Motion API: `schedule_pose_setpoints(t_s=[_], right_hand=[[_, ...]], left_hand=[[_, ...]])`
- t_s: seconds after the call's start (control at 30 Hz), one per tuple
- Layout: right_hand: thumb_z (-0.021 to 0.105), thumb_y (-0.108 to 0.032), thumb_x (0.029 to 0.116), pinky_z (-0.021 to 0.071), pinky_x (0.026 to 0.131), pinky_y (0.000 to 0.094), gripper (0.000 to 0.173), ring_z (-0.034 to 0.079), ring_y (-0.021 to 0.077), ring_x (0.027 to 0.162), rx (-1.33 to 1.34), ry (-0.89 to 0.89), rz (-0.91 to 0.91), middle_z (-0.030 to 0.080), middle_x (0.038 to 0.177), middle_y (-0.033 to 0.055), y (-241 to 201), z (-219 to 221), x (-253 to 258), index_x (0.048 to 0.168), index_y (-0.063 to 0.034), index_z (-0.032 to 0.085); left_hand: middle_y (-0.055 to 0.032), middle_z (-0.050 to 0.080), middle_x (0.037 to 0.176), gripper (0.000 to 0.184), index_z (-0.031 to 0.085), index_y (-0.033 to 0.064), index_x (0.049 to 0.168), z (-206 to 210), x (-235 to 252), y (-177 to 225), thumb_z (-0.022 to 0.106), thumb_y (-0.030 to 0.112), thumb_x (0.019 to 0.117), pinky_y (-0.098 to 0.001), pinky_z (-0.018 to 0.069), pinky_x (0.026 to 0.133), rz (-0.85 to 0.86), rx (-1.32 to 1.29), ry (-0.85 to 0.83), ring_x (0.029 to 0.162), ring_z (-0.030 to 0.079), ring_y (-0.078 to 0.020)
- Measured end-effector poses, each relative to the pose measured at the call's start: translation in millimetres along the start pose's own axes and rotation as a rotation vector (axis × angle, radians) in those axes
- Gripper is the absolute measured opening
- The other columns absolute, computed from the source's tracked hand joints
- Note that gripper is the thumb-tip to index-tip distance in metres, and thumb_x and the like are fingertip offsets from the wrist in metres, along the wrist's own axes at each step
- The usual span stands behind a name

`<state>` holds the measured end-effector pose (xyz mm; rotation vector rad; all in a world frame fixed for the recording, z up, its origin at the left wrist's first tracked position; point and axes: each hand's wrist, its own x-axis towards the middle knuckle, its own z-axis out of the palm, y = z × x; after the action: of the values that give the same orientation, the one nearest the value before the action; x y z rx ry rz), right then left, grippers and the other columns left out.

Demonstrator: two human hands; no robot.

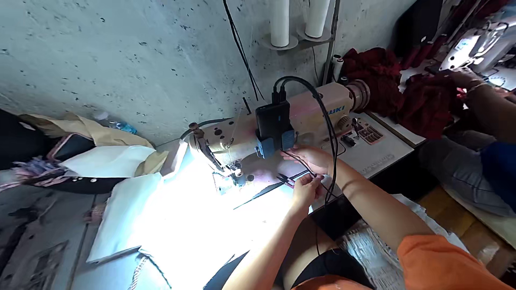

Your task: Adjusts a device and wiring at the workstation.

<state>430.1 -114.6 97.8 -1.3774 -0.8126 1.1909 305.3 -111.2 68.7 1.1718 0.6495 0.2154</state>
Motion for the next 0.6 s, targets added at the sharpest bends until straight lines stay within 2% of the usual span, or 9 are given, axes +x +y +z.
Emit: schedule_pose_setpoints(t_s=[0.03, 0.13, 0.2, 0.3, 0.4, 0.43, 0.5, 0.53, 0.6], right_hand=[[0.036, -0.023, 0.1121, 0.0447, 0.110, 0.0325, 0.044, 0.058, 0.0182, 0.129, -0.057, -0.040, -0.038, 0.057, 0.145, 0.0154, 2, -11, -7, 0.149, -0.0004, 0.043], [0.031, -0.036, 0.1119, 0.0516, 0.100, 0.0341, 0.051, 0.067, 0.0158, 0.112, -0.261, -0.026, -0.099, 0.067, 0.128, 0.0131, 12, -44, -40, 0.148, -0.0039, 0.048], [0.035, -0.031, 0.1106, 0.0537, 0.096, 0.0368, 0.047, 0.067, 0.0169, 0.105, -0.361, 0.011, -0.042, 0.068, 0.121, 0.0134, 20, -56, -74, 0.142, -0.0017, 0.053], [0.048, -0.017, 0.1073, 0.0578, 0.091, 0.0368, 0.030, 0.070, 0.0167, 0.094, -0.423, 0.037, 0.085, 0.071, 0.106, 0.0128, 42, -68, -117, 0.123, 0.0056, 0.062], [0.048, -0.014, 0.1049, 0.0537, 0.092, 0.0343, 0.024, 0.065, 0.0128, 0.095, -0.549, 0.122, 0.053, 0.069, 0.101, 0.0075, 63, -90, -152, 0.109, 0.0008, 0.066], [0.048, -0.014, 0.1045, 0.0509, 0.092, 0.0370, 0.024, 0.062, 0.0158, 0.097, -0.636, 0.178, 0.045, 0.067, 0.102, 0.0093, 66, -95, -162, 0.107, 0.0007, 0.067], [0.048, -0.011, 0.1062, 0.0491, 0.093, 0.0484, 0.026, 0.062, 0.0288, 0.099, -0.772, 0.285, 0.090, 0.066, 0.102, 0.0186, 63, -97, -177, 0.104, 0.0052, 0.069], [0.046, -0.012, 0.1081, 0.0513, 0.089, 0.0472, 0.028, 0.065, 0.0271, 0.094, -0.806, 0.311, 0.136, 0.068, 0.100, 0.0168, 57, -94, -181, 0.106, 0.0035, 0.069], [0.043, -0.015, 0.1100, 0.0553, 0.069, 0.0363, 0.030, 0.065, 0.0170, 0.075, -0.782, 0.304, 0.161, 0.069, 0.088, 0.0080, 41, -77, -179, 0.113, -0.0018, 0.069]], left_hand=[[-0.0001, 0.057, 0.069, 0.020, 0.062, -0.0012, 0.103, 2, 4, 3, 0.050, 0.013, 0.1084, -0.0214, 0.0496, 0.056, 0.008, -0.012, -0.013, 0.056, 0.055, -0.0072], [-0.0020, 0.059, 0.069, 0.020, 0.060, -0.0022, 0.103, 3, 10, 21, 0.045, 0.011, 0.1097, -0.0241, 0.0555, 0.061, 0.057, -0.144, 0.036, 0.060, 0.062, -0.0100], [-0.0022, 0.060, 0.071, 0.023, 0.059, -0.0029, 0.105, -3, 15, 38, 0.042, 0.011, 0.1109, -0.0248, 0.0574, 0.064, 0.112, -0.244, 0.084, 0.063, 0.064, -0.0105], [-0.0017, 0.058, 0.072, 0.022, 0.056, -0.0008, 0.105, -15, 30, 53, 0.039, 0.012, 0.1116, -0.0226, 0.0564, 0.064, 0.155, -0.378, 0.164, 0.062, 0.062, -0.0093], [-0.0028, 0.058, 0.074, 0.017, 0.053, 0.0015, 0.104, -22, 49, 53, 0.039, 0.008, 0.1105, -0.0229, 0.0560, 0.066, 0.204, -0.498, 0.216, 0.063, 0.061, -0.0098], [-0.0029, 0.058, 0.075, 0.017, 0.053, 0.0029, 0.103, -24, 55, 52, 0.039, 0.006, 0.1099, -0.0235, 0.0560, 0.067, 0.245, -0.527, 0.230, 0.064, 0.061, -0.0103], [-0.0040, 0.061, 0.080, 0.015, 0.053, 0.0050, 0.107, -30, 66, 50, 0.038, 0.005, 0.1095, -0.0261, 0.0566, 0.070, 0.311, -0.599, 0.241, 0.068, 0.062, -0.0120], [-0.0051, 0.061, 0.085, 0.015, 0.052, 0.0050, 0.111, -34, 71, 48, 0.037, 0.005, 0.1095, -0.0275, 0.0571, 0.073, 0.324, -0.624, 0.232, 0.071, 0.063, -0.0132], [-0.0075, 0.064, 0.091, 0.015, 0.052, 0.0015, 0.115, -37, 77, 43, 0.039, 0.002, 0.1082, -0.0293, 0.0580, 0.079, 0.290, -0.610, 0.202, 0.077, 0.066, -0.0146]])
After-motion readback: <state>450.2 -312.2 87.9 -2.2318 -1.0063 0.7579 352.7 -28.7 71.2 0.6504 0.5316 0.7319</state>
